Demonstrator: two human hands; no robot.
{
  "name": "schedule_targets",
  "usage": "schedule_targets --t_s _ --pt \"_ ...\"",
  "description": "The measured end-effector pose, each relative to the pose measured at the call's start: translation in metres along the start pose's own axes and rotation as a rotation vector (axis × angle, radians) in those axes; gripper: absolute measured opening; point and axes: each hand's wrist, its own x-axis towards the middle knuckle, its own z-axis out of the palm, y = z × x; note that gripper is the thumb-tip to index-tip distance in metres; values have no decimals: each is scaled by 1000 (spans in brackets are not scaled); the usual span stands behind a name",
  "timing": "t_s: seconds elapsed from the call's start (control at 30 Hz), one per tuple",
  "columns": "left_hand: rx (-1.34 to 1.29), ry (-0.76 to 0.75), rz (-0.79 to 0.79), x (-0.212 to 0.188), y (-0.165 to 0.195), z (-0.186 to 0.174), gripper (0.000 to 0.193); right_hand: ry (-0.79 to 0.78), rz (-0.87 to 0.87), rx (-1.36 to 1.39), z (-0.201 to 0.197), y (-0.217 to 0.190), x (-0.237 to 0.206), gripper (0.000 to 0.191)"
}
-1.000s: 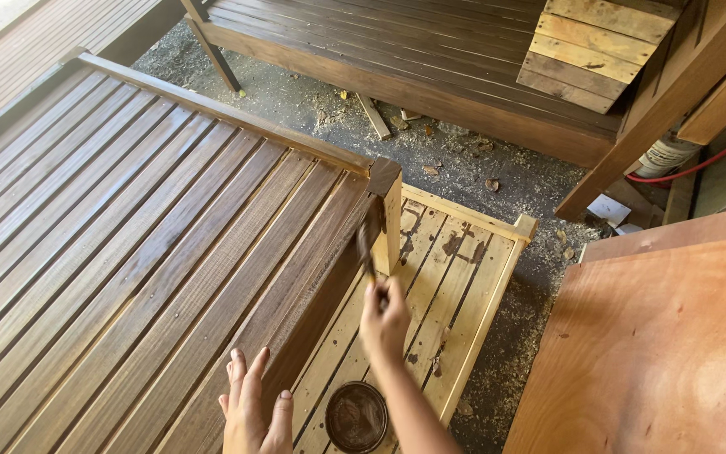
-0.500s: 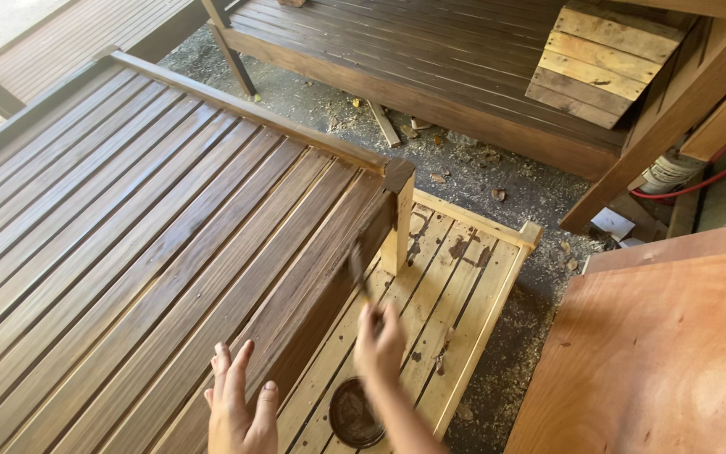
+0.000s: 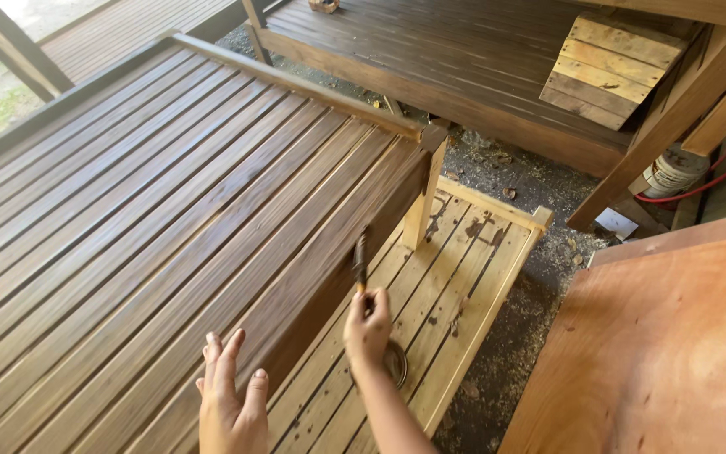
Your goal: The person applies dark wood stain to a slatted wooden furniture frame using a brush, working along the rails and legs. They dip the brush into a stain can, wipe excess against the rim, and coat the edges and legs of the piece.
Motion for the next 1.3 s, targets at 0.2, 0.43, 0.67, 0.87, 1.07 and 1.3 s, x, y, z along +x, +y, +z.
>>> schedule_targets --t_s 0.2,0.43,0.67,0.87,1.07,1.3 --pt "-9 58 3 -64 -35 -73 63 -124 -106 52 7 12 -202 12" --pt "51 91 -48 -107 -51 -121 59 -274 112 75 36 23 -339 10" --pt "51 97 -73 -102 -54 -123 62 -210 180 70 26 31 -274 10" --pt "17 45 -63 -71 -47 -85 62 -110 108 -52 16 30 -102 8" --pt "3 3 -47 -27 -42 -21 63 -52 102 -40 1 47 59 11" --pt "32 -25 -105 11 -59 27 66 -2 142 52 -19 15 173 19"
